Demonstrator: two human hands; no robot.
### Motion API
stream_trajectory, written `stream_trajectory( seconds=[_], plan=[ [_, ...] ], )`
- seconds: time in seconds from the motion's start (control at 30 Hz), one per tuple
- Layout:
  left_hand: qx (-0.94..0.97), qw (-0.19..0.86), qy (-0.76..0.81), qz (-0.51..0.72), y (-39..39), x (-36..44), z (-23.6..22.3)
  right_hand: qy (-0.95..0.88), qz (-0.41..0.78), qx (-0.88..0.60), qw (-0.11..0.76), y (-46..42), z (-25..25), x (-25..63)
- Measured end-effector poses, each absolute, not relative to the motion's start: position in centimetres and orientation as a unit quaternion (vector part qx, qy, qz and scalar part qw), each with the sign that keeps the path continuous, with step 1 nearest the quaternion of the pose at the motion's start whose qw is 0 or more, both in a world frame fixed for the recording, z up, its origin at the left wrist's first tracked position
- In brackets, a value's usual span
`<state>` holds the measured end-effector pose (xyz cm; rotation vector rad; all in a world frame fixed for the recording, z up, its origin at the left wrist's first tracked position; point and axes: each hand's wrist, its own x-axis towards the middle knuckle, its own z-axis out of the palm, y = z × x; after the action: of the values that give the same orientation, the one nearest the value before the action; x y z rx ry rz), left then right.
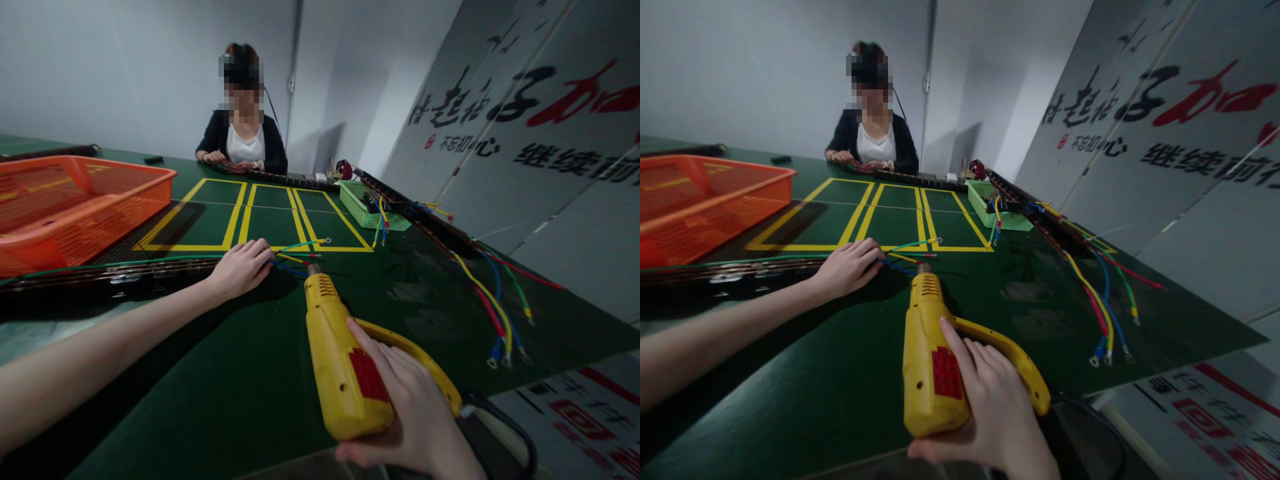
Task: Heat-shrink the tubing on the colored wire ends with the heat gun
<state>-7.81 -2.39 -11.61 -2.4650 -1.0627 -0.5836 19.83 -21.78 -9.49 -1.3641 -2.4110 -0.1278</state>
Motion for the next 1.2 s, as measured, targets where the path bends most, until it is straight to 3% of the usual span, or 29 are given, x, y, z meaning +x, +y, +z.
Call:
stream_trajectory(
  seconds=[0.33,0.73,1.0,1.2],
  plan=[
    [-0.888,0.201,-0.371,-0.183,-2.2,-8.0,-11.9,-0.843,-0.054,-0.492,0.210,-21.5,-10.1,16.4],
    [-0.879,0.217,-0.401,-0.138,-2.8,-7.2,-11.5,-0.844,0.111,-0.493,0.179,-20.6,-9.4,13.2],
    [-0.858,0.287,-0.418,-0.076,-3.7,-5.9,-11.3,-0.845,0.090,-0.494,0.184,-20.4,-9.3,13.8],
    [-0.849,0.218,-0.481,-0.019,-4.3,-3.8,-9.6,-0.852,0.088,-0.483,0.181,-19.9,-8.8,15.0]
  ],
)
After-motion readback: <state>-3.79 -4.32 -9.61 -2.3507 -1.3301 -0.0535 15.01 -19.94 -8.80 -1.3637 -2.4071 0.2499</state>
